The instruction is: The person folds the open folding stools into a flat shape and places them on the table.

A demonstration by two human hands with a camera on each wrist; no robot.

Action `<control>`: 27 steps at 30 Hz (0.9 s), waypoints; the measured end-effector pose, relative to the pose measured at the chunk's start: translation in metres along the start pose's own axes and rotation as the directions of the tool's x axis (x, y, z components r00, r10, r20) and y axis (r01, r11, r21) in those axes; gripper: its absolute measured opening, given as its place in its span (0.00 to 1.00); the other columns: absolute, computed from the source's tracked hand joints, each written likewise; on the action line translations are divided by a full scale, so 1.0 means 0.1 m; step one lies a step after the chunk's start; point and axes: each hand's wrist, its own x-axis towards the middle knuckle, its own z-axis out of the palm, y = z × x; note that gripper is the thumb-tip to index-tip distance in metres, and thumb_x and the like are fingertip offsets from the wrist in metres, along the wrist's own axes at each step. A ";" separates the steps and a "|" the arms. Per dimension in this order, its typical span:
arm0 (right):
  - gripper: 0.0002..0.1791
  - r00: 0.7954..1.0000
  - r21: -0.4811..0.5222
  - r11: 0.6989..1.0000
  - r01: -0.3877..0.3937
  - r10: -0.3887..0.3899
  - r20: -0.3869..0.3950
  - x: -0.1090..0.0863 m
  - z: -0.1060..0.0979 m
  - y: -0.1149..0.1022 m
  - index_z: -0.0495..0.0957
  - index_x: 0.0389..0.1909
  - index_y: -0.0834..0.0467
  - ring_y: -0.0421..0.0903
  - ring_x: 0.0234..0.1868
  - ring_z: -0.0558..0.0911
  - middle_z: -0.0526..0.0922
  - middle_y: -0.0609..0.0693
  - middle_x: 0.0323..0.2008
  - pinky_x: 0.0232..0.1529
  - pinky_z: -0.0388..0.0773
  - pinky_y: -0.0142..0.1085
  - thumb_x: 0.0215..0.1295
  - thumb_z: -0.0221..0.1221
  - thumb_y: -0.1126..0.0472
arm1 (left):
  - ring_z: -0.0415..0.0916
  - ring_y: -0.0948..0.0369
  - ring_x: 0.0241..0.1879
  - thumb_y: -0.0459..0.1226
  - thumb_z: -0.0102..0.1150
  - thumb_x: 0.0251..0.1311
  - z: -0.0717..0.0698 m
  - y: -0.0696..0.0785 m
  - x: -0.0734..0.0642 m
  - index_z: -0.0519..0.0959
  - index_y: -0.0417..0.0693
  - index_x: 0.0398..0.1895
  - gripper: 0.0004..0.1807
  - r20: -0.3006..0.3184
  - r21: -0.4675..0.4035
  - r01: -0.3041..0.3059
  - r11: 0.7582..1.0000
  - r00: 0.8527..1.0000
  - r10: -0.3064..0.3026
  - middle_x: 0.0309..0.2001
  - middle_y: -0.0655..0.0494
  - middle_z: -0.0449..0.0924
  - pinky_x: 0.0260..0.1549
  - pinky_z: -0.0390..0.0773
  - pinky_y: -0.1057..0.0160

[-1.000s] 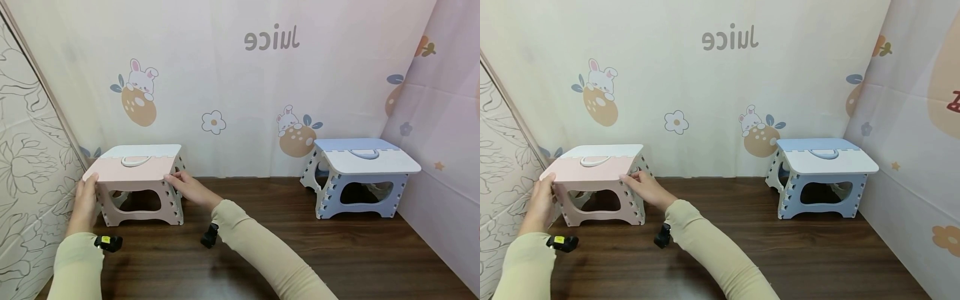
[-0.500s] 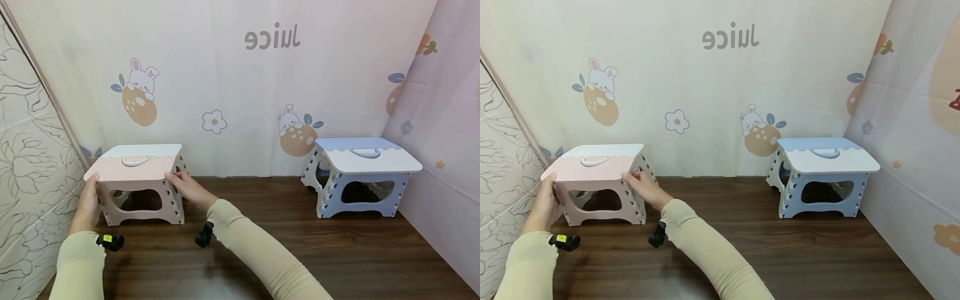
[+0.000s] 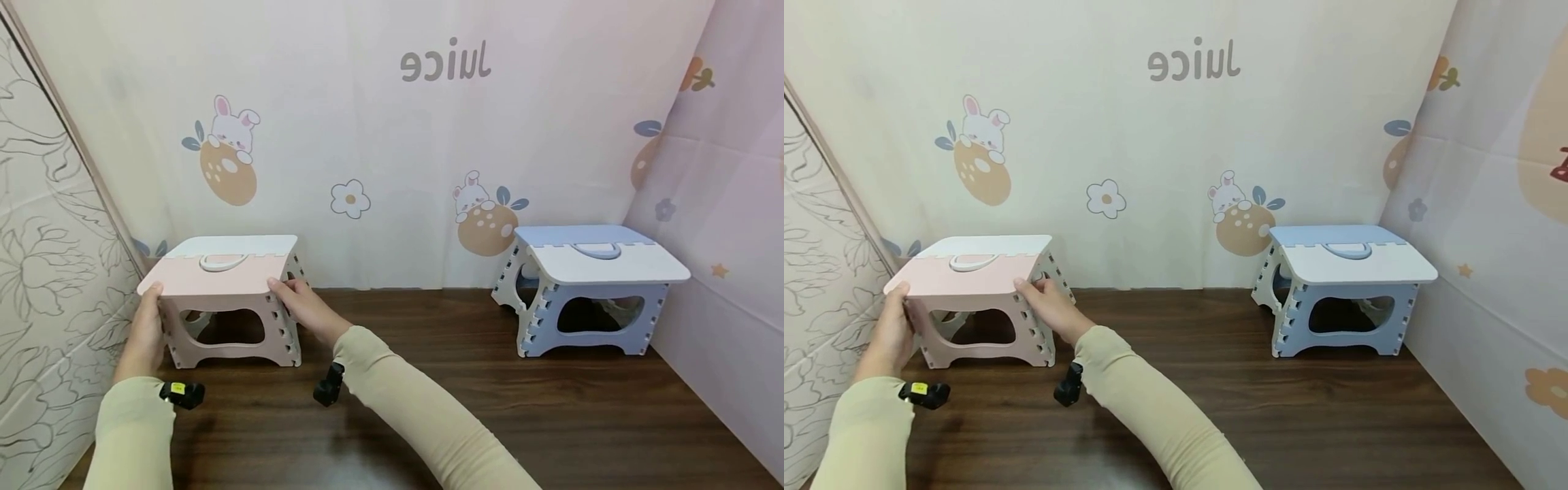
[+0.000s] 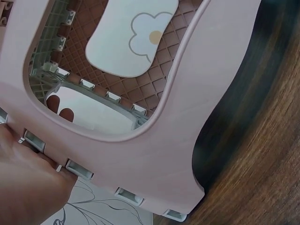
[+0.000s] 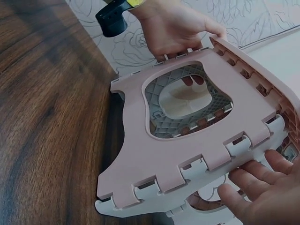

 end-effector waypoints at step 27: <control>0.35 1.000 -0.135 0.991 -0.013 0.014 0.011 -0.05 -0.10 -0.10 0.64 0.66 0.57 0.44 0.55 0.72 0.72 0.49 0.55 0.60 0.71 0.50 0.74 0.43 0.34 | 0.15 0.58 0.75 0.61 0.29 0.74 0.02 0.02 -0.01 0.33 0.53 0.82 0.43 0.043 0.006 0.020 1.000 0.999 -0.020 0.79 0.55 0.18 0.68 0.18 0.50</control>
